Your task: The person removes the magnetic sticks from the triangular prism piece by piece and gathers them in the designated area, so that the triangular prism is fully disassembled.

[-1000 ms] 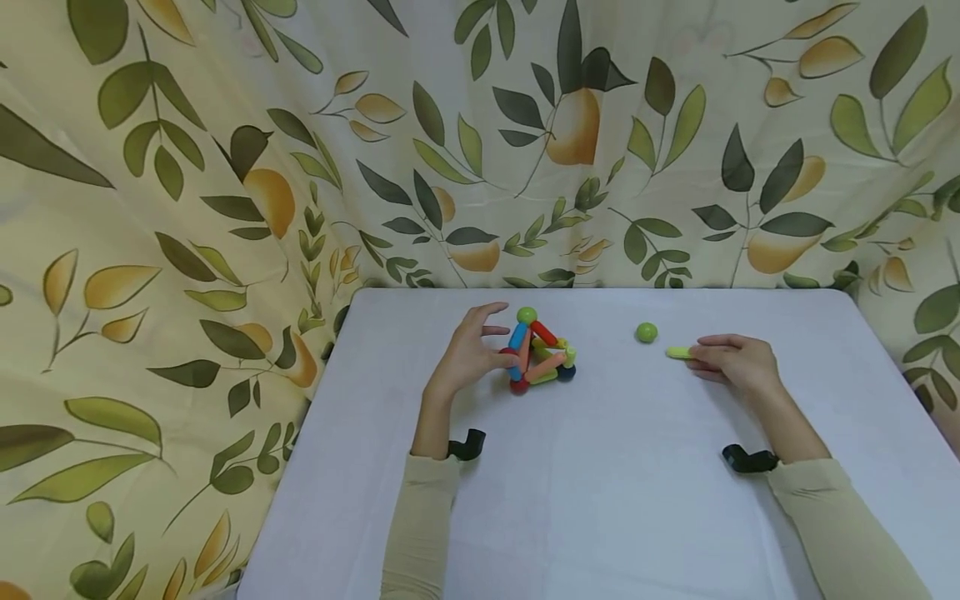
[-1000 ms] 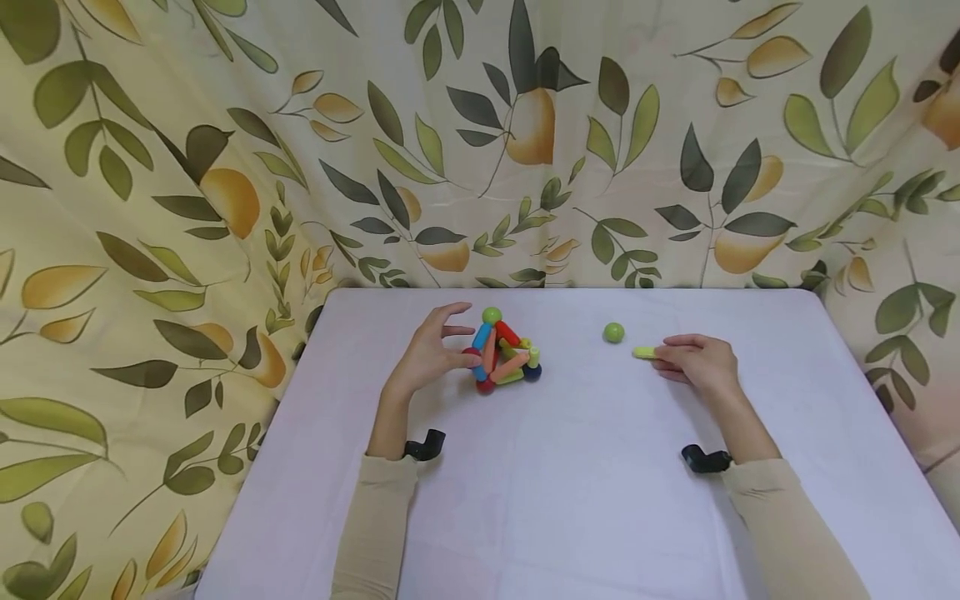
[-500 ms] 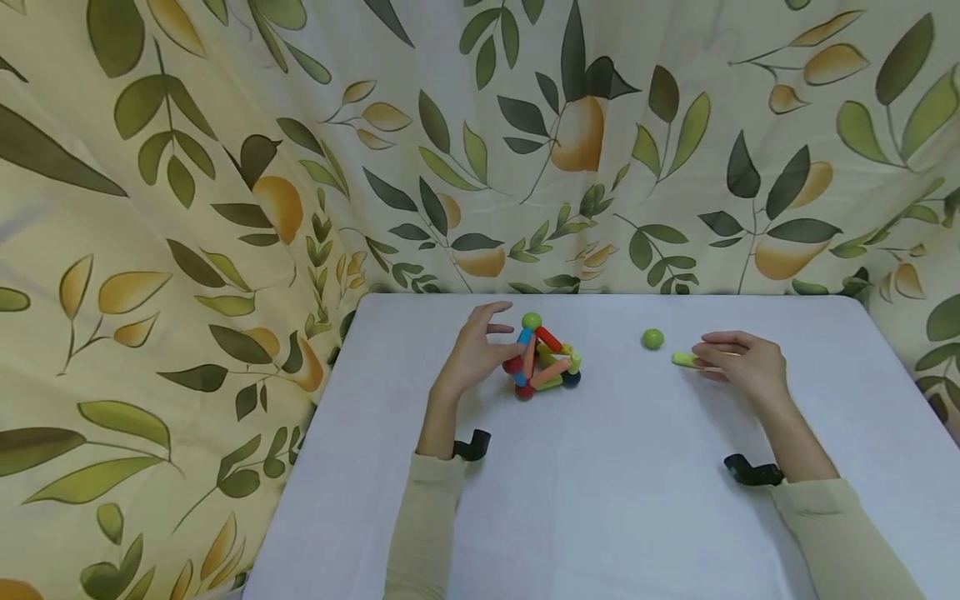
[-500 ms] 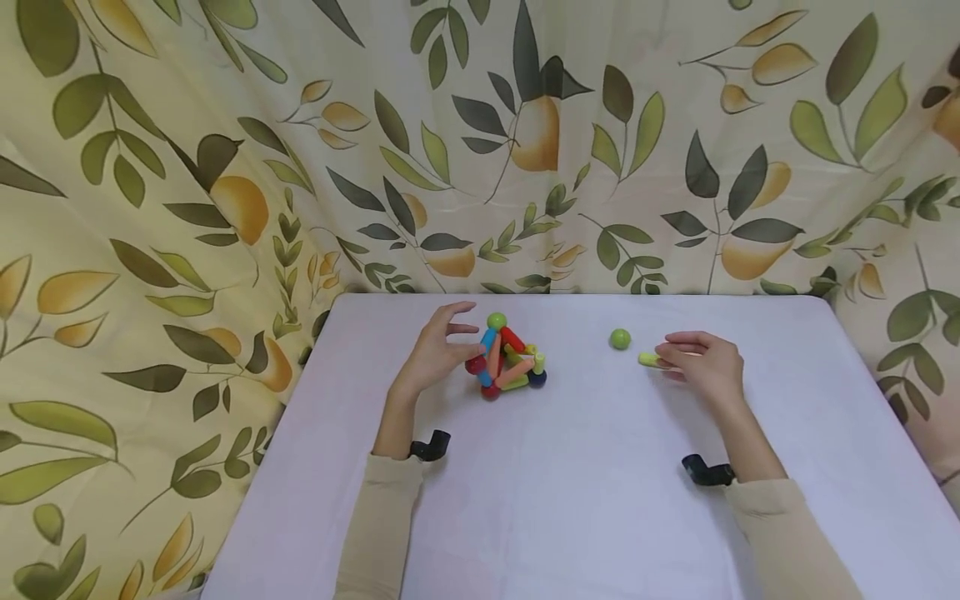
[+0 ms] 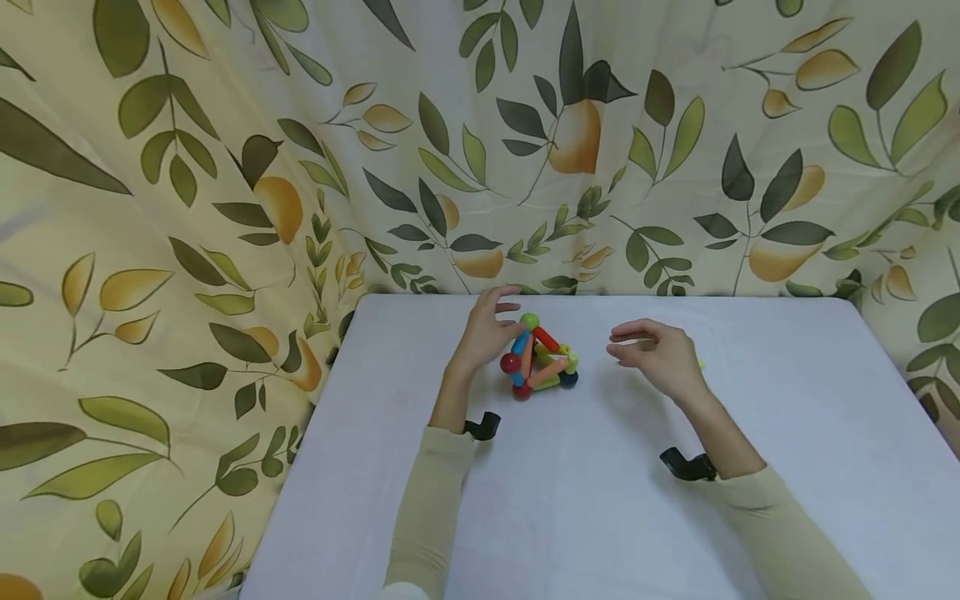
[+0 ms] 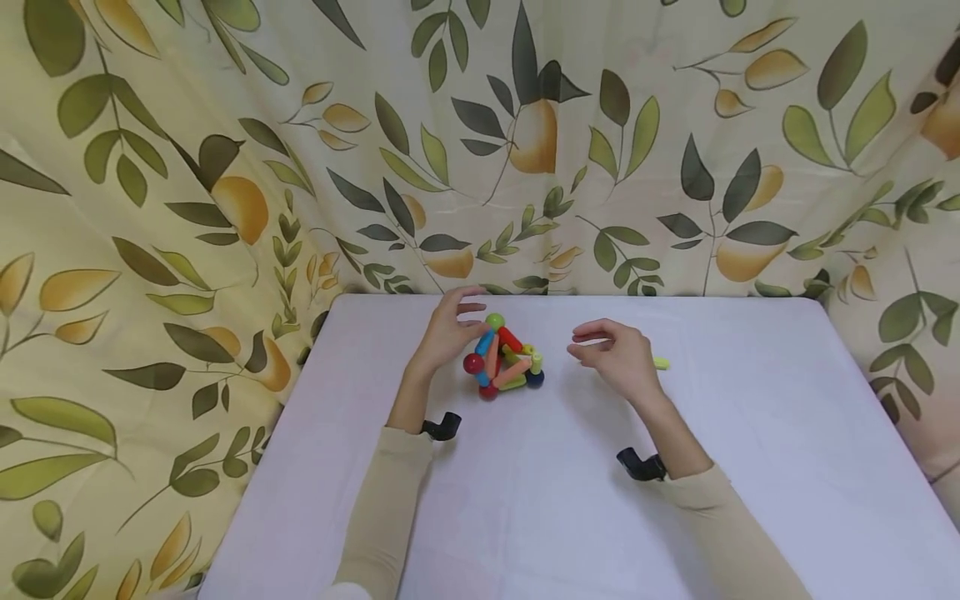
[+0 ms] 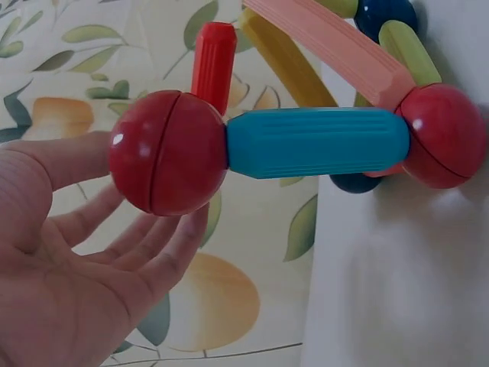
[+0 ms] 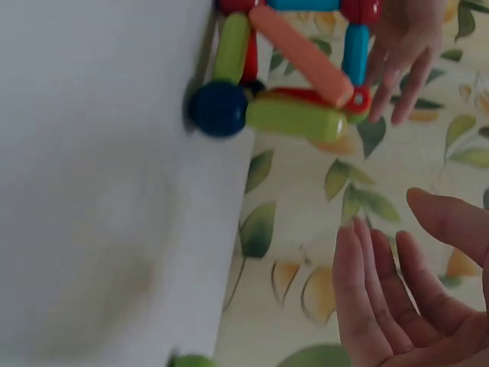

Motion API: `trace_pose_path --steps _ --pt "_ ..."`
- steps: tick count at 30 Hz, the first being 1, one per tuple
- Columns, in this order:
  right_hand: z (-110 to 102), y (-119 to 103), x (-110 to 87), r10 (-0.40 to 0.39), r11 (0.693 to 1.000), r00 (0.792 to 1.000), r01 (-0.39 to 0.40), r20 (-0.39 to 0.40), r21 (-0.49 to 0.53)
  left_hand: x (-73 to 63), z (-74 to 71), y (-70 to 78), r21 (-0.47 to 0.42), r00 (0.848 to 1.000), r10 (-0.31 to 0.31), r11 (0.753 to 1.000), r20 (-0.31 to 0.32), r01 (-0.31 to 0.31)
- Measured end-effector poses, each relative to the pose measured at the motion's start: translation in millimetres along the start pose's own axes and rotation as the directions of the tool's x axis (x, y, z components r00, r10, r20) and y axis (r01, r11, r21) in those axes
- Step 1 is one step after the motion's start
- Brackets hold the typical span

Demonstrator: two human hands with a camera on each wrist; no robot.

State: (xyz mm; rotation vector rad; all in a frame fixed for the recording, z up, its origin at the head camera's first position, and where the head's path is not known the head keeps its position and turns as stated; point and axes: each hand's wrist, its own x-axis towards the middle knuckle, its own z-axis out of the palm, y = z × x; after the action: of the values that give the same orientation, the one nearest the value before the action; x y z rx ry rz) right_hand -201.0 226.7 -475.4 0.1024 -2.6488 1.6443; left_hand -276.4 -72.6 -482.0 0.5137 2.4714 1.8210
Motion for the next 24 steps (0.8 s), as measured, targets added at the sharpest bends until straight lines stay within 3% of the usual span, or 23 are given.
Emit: trace_pose_path --steps 4,10,18,24 --pt "17 -12 2.5 -0.018 0.998 1.0 0.019 0.014 -0.052 3.4 3.6 -3.4 -0.038 1.0 -0.003 0.999 -0.012 0.003" --pt "37 -22 10.0 -0.04 0.999 0.998 0.041 0.049 -0.028 7.0 7.6 -8.0 -0.087 1.0 -0.002 0.996 -0.018 0.0" --pt "57 -24 18.3 -0.06 0.993 0.996 0.066 0.066 -0.093 12.3 9.6 -9.7 0.058 1.0 -0.031 0.998 0.0 0.031" --pt "67 -26 21.8 -0.049 0.991 0.998 0.055 0.05 -0.125 13.4 10.7 -8.0 0.111 0.998 -0.056 0.992 0.018 0.054"
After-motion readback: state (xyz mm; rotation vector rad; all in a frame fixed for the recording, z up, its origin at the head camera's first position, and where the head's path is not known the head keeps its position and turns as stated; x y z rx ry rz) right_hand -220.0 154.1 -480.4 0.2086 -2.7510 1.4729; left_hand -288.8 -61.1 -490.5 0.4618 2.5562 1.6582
